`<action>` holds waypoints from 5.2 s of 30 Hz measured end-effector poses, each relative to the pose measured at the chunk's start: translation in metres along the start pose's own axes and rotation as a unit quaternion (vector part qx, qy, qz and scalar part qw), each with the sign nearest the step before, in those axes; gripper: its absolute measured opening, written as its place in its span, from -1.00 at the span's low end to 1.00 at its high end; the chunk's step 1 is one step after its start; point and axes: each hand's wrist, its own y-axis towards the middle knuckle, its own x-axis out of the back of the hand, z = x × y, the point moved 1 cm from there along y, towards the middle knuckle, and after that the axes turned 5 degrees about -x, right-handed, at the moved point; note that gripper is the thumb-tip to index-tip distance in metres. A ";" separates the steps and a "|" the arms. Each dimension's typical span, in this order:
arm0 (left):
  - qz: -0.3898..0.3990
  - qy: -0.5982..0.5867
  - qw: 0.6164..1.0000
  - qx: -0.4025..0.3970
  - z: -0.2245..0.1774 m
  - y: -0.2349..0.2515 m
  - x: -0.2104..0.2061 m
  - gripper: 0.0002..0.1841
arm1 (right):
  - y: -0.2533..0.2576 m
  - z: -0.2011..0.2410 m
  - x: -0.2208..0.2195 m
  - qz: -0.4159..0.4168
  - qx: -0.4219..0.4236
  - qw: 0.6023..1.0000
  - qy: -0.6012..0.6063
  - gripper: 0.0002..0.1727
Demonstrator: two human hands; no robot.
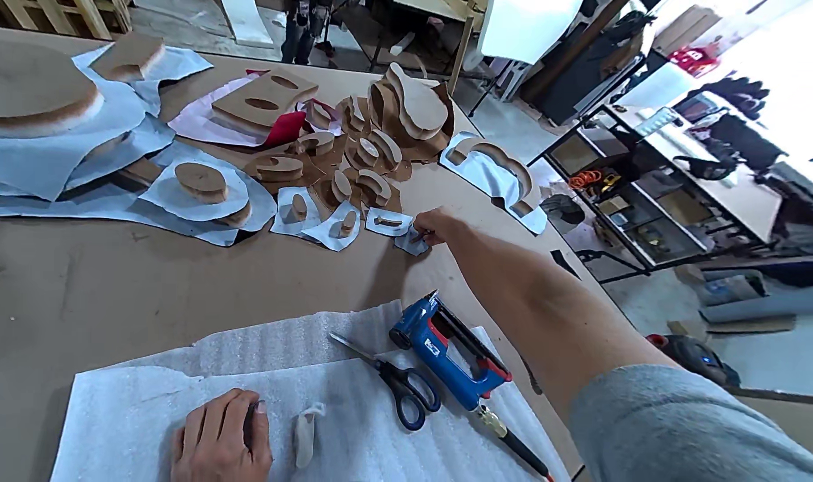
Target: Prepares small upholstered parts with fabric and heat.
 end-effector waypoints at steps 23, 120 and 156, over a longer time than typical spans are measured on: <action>0.031 -0.481 0.871 0.095 0.002 -0.079 0.093 -0.49 | -0.416 -0.260 -0.119 0.276 0.169 0.886 0.331 -0.92; 0.117 -0.146 0.945 -0.270 -0.031 -0.099 0.020 -0.63 | -0.370 -0.283 -0.154 0.048 0.236 0.966 -0.097 -0.83; 0.121 -0.140 0.937 -0.298 -0.043 -0.100 0.006 -0.55 | -0.405 -0.323 -0.208 -0.150 0.478 0.862 -0.076 -0.64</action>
